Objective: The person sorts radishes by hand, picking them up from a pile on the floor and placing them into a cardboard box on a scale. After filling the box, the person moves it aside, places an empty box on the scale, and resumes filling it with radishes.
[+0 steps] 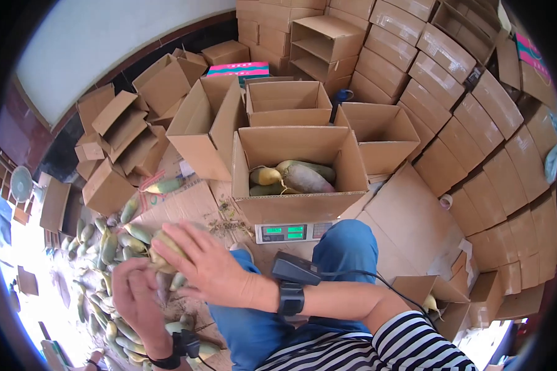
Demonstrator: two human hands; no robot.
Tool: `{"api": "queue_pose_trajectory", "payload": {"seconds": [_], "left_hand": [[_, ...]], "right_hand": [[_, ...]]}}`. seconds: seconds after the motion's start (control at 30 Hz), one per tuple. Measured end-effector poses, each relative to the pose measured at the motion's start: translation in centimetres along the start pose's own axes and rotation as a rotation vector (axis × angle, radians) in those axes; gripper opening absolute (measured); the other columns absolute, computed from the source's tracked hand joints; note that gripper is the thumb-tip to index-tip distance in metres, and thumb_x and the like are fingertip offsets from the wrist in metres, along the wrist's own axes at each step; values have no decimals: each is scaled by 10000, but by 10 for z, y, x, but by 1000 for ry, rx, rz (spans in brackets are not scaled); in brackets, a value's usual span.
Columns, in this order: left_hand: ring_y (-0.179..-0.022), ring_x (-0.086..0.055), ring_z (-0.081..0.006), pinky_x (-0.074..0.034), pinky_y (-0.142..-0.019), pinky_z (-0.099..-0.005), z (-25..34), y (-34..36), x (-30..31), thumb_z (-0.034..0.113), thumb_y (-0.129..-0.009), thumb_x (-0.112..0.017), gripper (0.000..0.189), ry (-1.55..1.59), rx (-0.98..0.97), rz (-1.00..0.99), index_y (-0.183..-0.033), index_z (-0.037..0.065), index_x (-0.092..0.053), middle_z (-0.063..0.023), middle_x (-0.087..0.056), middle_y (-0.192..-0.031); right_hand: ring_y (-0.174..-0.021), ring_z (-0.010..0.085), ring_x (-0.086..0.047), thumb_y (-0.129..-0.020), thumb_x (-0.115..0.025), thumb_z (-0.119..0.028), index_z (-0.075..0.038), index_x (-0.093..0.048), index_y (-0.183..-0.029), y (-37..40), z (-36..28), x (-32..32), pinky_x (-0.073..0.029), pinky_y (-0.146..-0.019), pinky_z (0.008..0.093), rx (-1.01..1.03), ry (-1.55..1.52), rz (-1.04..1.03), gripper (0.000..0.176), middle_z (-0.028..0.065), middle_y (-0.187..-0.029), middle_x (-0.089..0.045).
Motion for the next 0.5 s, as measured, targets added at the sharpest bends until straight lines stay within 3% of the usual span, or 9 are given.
{"api": "queue_pose_trajectory", "payload": {"seconds": [0.07, 0.1, 0.17, 0.2, 0.27, 0.3, 0.33, 0.4, 0.5], "left_hand": [[-669, -480, -56, -375, -612, -166, 42, 7, -34, 113, -1026, -451, 206, 75, -211, -224, -1140, -11, -569, -18, -563, -791], [-669, -480, -56, -375, -612, -166, 50, 1, -44, 113, -1026, -451, 206, 71, -215, -221, -1140, -11, -569, -18, -563, -791], [-941, -637, -211, -510, -814, -313, 72, -5, -70, 151, -947, -592, 312, 28, -439, -348, -1203, -26, -570, -140, -660, -1102], [-941, -637, -211, -510, -814, -313, 72, -2, -79, 151, -947, -592, 312, 26, -441, -347, -1203, -26, -570, -140, -660, -1102], [-1208, -563, -292, -447, -1004, -409, 55, -3, -96, 253, -904, -670, 539, 163, -253, -337, -1332, -24, -497, -187, -511, -1400], [-1305, -487, -332, -402, -1059, -436, 35, 3, -97, 329, -861, -718, 692, 17, -162, -441, -1392, -15, -440, -196, -375, -1507], [-1305, -487, -332, -402, -1059, -436, 21, 10, -95, 329, -861, -718, 692, 15, -164, -443, -1392, -15, -440, -196, -375, -1507], [-1209, -545, -357, -423, -1023, -442, -9, 35, -113, 338, -845, -724, 624, -602, -386, -670, -1321, -6, -515, -191, -481, -1409], [-1085, -583, -359, -450, -950, -444, -26, 52, -123, 338, -819, -734, 523, -822, -516, -647, -1204, 14, -593, -166, -585, -1254]], "right_hand": [[-1147, 402, -527, -716, -755, -238, -29, -474, -1329, -14, 7, 25, -467, -935, 457, 24, 61, 49, 706, 200, -1295, -488], [-1104, 382, -553, -706, -768, -235, -38, -506, -1261, -18, 15, 40, -477, -915, 450, 23, 71, 65, 645, 188, -1232, -526], [-993, 338, -599, -715, -771, -221, -53, -547, -1119, -25, 36, 67, -498, -849, 434, -3, 95, 120, 491, 156, -1092, -588], [-925, 314, -619, -736, -762, -211, -60, -555, -1045, -27, 53, 77, -510, -803, 425, -24, 107, 158, 401, 137, -1015, -612], [-779, 284, -618, -800, -716, -175, -65, -550, -1008, -26, 92, 97, -511, -679, 390, -46, 180, 320, 288, 119, -894, -621], [-725, 256, -607, -844, -679, -160, -59, -548, -1003, -27, 117, 108, -495, -634, 364, -81, 163, 374, 230, 113, -850, -618], [-672, 228, -597, -888, -643, -145, -52, -545, -998, -32, 138, 119, -480, -589, 338, -115, 146, 428, 174, 108, -807, -615], [-624, 143, -563, -966, -553, -147, -40, -542, -976, -45, 183, 144, -451, -561, 285, -488, -414, 667, 108, 54, -765, -598], [-564, 100, -514, -1019, -445, -195, -39, -531, -960, -52, 254, 146, -424, -506, 266, -445, -218, 895, 188, 2, -706, -554]]}}
Point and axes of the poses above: each hand's wrist, its own y-axis away from the middle knuckle, its own x-axis out of the back of the hand, z = x × y, the point moved 7 cm from there along -y, towards the middle knuckle
